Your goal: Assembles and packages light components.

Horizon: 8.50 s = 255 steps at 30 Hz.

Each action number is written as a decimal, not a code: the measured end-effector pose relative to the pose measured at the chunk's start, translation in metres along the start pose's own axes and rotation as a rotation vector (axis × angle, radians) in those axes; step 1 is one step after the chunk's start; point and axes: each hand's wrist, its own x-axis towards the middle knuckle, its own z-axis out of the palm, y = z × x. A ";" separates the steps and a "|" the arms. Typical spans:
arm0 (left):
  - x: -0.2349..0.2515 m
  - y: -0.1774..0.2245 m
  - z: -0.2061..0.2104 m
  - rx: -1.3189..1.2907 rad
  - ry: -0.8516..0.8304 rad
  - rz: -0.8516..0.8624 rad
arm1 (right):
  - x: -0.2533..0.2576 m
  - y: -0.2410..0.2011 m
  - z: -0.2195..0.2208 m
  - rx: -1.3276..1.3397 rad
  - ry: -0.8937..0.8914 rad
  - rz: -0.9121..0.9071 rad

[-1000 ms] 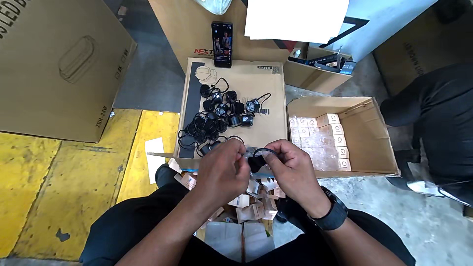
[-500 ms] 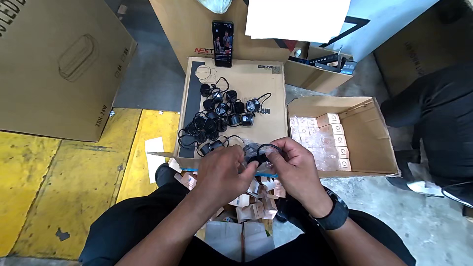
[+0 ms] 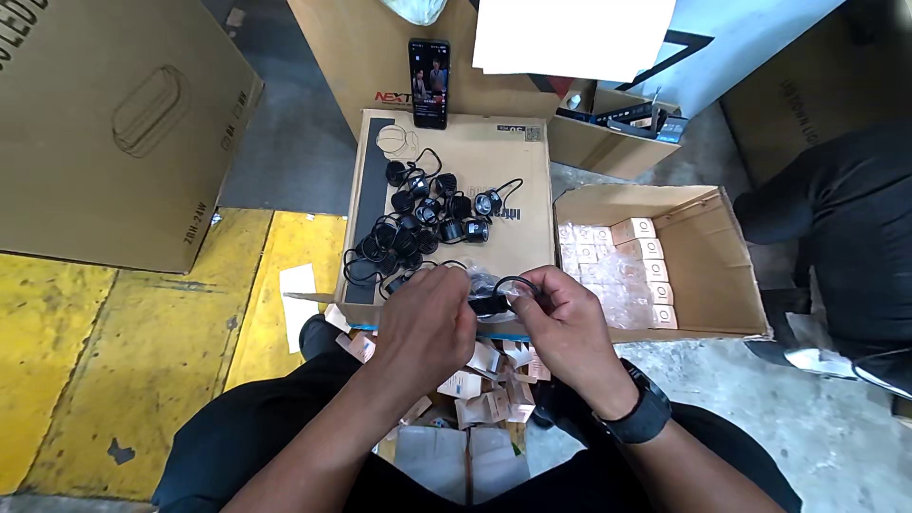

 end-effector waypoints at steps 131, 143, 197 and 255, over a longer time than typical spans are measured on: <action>-0.010 0.006 0.004 -0.219 -0.002 0.036 | -0.006 0.014 0.014 0.044 0.006 -0.435; -0.008 0.005 -0.003 -0.361 -0.061 -0.009 | -0.004 0.006 0.012 0.292 -0.049 -0.340; 0.001 0.009 -0.009 -0.859 0.035 -0.259 | -0.014 0.006 0.014 0.043 -0.193 -0.457; -0.008 0.003 0.000 -0.104 -0.070 0.015 | -0.006 0.013 0.008 -0.209 -0.068 -0.427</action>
